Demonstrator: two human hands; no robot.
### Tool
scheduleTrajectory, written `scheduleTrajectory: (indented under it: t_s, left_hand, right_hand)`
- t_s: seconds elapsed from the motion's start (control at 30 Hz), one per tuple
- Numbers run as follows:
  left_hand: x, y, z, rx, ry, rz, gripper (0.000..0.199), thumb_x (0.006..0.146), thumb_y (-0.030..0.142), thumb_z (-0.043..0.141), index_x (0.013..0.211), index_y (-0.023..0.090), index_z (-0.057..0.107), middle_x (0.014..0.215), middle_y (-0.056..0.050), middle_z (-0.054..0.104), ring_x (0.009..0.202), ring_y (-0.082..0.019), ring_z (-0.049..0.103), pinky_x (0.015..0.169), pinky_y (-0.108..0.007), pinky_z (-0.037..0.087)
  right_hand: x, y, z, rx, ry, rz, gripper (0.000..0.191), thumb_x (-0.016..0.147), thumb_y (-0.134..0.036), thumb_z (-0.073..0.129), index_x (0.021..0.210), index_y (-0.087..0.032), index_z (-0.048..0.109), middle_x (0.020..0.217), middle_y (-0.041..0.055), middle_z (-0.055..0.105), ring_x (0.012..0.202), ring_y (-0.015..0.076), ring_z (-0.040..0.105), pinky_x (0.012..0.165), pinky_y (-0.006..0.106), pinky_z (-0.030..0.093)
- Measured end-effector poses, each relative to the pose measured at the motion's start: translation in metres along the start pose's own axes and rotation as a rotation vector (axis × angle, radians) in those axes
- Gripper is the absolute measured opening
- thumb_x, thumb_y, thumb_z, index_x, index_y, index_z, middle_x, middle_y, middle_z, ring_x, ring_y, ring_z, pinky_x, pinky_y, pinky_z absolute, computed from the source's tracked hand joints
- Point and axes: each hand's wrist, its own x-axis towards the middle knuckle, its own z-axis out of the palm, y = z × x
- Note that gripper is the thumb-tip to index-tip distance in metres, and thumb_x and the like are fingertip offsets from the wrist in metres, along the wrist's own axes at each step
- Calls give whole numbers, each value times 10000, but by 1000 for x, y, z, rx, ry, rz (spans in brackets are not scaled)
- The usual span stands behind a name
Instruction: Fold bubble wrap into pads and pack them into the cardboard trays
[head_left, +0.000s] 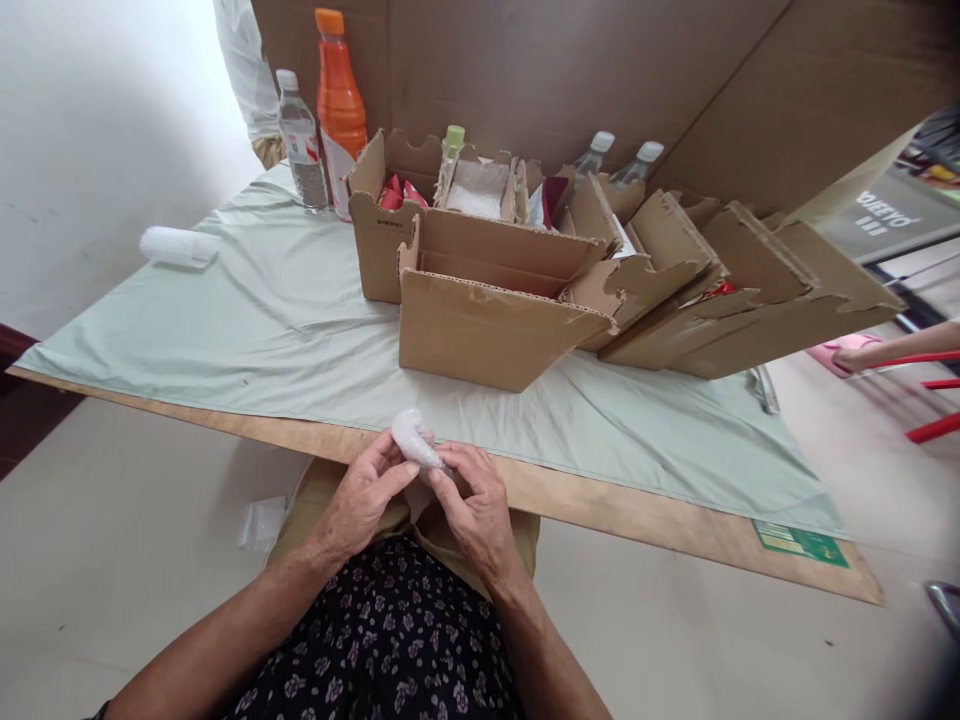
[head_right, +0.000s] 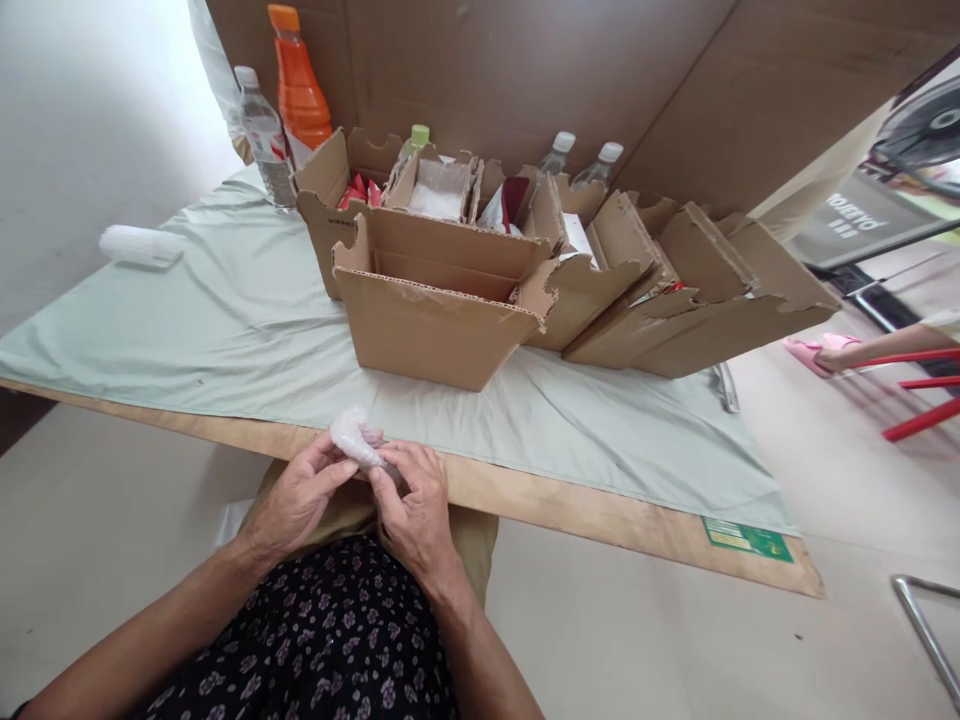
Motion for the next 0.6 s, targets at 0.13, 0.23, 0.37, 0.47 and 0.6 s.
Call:
scheduleTrajectory:
  t_s: [0.13,0.23,0.37,0.47,0.6]
  left_hand:
    - [-3,9,3,129,34,-4,360,879,352,700,1190,173,677,1199,-94,766,1140,-255,709,1024,-380,548]
    - [-4,14,6,265,17,23,335,876,291,674,1190,176,694,1149,-76,779,1068,-238,723,968,-352,556]
    - [-7,16,9,474,-61,97,274,904,298,661,1148,198,735,1075,-49,787,967,-216,718,887,-325,558]
    - [-8,16,9,542,-118,118,263,953,363,634,1127,201,747,1010,-44,786,896,-204,710,828,-320,563]
    - [-6,9,7,522,-83,185,343,926,320,659,1249,206,689,1208,-84,759,1089,-235,713,980,-373,568]
  right_hand:
    - [1,3,-11,15,-43,69,304,909,-316,669,1204,-250,704,1217,80,719,1120,259,666,1007,443,520]
    - [3,1,-19,101,-104,82,503,887,-378,713,1364,-242,625,1372,105,659,1187,261,662,1043,430,534]
    - [8,-2,-24,164,-166,48,345,889,-338,723,1222,-248,721,1296,85,715,1208,259,666,1074,412,518]
    - [10,-3,-23,206,-114,45,183,889,-283,729,1061,-248,781,1159,64,761,1088,229,706,1013,371,544]
    - [10,-5,-24,292,39,111,120,894,-298,744,991,-251,795,1112,49,762,1030,207,710,947,325,559]
